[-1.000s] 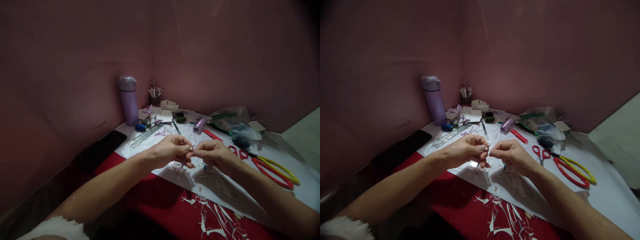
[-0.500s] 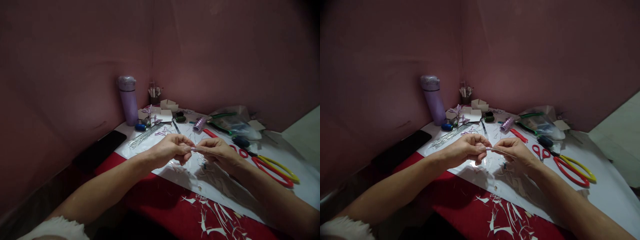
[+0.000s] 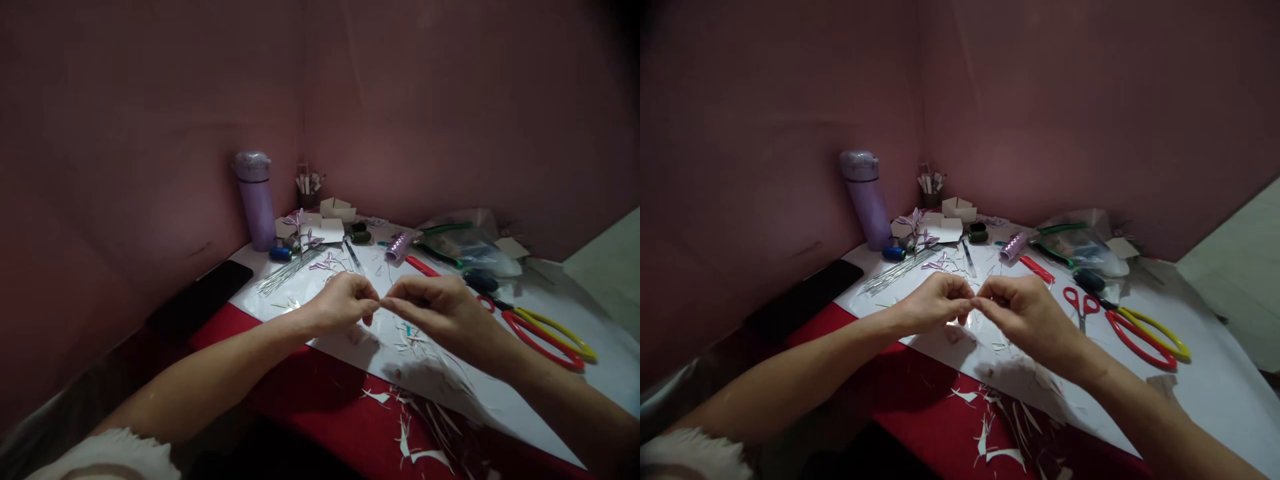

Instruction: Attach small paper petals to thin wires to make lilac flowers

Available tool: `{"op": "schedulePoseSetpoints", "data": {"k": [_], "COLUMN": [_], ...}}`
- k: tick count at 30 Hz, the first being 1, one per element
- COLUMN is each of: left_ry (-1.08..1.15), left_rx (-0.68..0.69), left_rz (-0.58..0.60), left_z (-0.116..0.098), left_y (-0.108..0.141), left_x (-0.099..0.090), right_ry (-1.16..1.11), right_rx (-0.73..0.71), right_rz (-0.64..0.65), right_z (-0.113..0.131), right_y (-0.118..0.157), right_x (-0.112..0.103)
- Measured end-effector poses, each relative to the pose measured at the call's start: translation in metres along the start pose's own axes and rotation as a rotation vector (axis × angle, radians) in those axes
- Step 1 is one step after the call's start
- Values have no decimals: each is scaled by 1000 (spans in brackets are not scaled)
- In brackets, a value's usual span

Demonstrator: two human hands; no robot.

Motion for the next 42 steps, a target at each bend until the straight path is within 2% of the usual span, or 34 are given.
{"op": "schedulePoseSetpoints", "data": {"k": [4, 7, 9, 11, 14, 17, 19, 20, 22, 24, 26, 28, 31, 33, 35, 37, 38, 39, 40, 42], "left_ry": [57, 178, 287, 395, 432, 234, 7, -124, -370, -471, -334, -63, 238, 287, 226, 82, -23, -136, -256, -397], "left_rx": [39, 28, 42, 50, 19, 26, 78, 117, 183, 177, 90, 22, -25, -26, -9, 41, 84, 135, 183, 214], "left_rz": [-217, -284, -248, -158, -26, 78, 157, 161, 46, -168, -293, -299, -165, -42, 93, 222, 251, 238, 170, -65], "left_z": [-7, -9, -10, -10, -11, -9, -5, -2, 2, 2, 0, -5, -14, -16, -15, -10, -8, -5, -4, -2], "left_y": [1, 3, 3, 4, 6, 7, 7, 6, 4, 3, 2, 3, 6, 9, 10, 10, 10, 9, 7, 5], "left_x": [-7, -13, -17, -19, -19, -14, -9, -8, -7, -11, -16, -20, -21, -19, -16, -11, -9, -7, -6, -8], "right_ry": [78, 103, -11, -249, -535, -511, -422, -377, -293, -223, -184, -216, -373, -474, -510, -467, -424, -376, -330, -259], "right_rx": [-5, 48, 77, 127, 292, 363, 316, 287, 244, 234, 237, 247, 385, 497, 510, 435, 386, 340, 300, 242], "right_rz": [-7, -79, -83, -47, -26, -62, -65, -59, -55, -27, 7, 38, 54, 29, -19, -46, -50, -53, -54, -62], "right_z": [6, 3, -1, -9, -29, -45, -45, -41, -28, -13, -4, -6, -27, -44, -52, -48, -42, -35, -26, -10], "right_y": [8, 10, 8, 3, -7, -14, -15, -14, -10, -4, 0, 1, -4, -10, -14, -16, -15, -13, -11, -3], "right_x": [14, 22, 28, 32, 29, 14, 4, 1, -3, -1, 4, 11, 20, 19, 13, 3, -1, -4, -5, -2]}}
Point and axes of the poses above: each hand's wrist, its own y-axis away from the middle knuckle, its own x-axis out of the palm, z = x × y, the point moved 2 cm from there along -y, towards the middle knuckle, and after that the axes turned 8 degrees about -y, right-handed, at the moved point
